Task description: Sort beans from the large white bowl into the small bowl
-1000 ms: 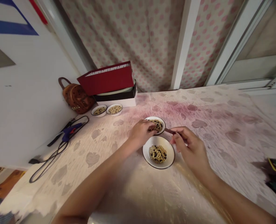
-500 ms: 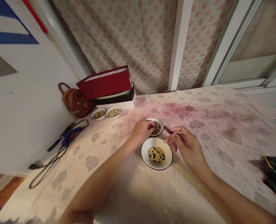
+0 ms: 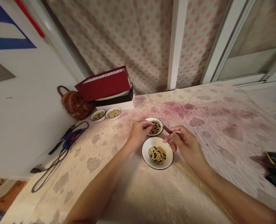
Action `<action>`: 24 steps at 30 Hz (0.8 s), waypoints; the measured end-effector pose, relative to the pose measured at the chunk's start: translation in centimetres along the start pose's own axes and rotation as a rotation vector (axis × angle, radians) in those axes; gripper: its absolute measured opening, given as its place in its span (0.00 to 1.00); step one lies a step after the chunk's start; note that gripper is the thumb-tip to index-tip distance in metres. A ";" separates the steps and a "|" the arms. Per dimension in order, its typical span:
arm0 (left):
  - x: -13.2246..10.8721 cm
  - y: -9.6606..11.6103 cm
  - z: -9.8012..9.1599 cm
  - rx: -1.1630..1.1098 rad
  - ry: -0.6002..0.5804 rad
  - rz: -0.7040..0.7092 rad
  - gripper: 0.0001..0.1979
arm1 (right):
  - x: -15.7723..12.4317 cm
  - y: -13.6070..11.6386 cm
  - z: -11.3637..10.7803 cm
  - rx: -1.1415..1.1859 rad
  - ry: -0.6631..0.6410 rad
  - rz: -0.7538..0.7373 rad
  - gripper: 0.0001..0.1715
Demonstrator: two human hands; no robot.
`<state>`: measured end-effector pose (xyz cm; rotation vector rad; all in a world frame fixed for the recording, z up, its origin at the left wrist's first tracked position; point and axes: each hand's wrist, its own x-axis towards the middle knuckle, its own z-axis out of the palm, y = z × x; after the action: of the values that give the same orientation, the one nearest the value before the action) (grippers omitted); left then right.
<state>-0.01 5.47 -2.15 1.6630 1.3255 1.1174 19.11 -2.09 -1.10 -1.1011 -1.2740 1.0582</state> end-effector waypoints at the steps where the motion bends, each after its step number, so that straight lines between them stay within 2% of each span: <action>1: 0.0 0.0 0.0 -0.026 0.006 -0.005 0.07 | 0.0 0.0 0.0 0.000 -0.001 -0.001 0.13; 5: -0.1 0.5 -0.3 -0.136 0.037 -0.045 0.05 | 0.0 0.1 0.1 0.020 -0.002 0.005 0.13; 9: -1.0 2.1 -0.6 -0.207 0.072 -0.032 0.04 | 0.1 0.0 0.2 0.030 0.018 0.008 0.13; 11: -2.1 3.0 -0.6 -0.344 0.036 -0.098 0.08 | 0.0 -0.2 0.2 0.023 0.017 0.008 0.13; 13: -3.3 3.5 -0.4 -0.540 -0.041 -0.221 0.13 | -0.2 -0.4 0.3 0.014 0.004 0.001 0.13; 16: -4.7 4.0 -0.1 -0.724 -0.121 -0.316 0.16 | -0.5 -0.7 0.4 -0.007 -0.032 -0.022 0.12; 20: -5.4 4.4 0.1 -0.796 -0.176 -0.359 0.16 | -0.9 -0.8 0.5 -0.044 -0.081 -0.044 0.11; 24: -5.5 4.6 0.0 -0.805 -0.171 -0.403 0.17 | -1.3 -0.9 0.5 -0.084 -0.122 -0.078 0.11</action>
<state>1.10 -0.90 0.98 0.8333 0.8651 1.0360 18.58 -3.50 -0.39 -1.0539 -1.4582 1.0336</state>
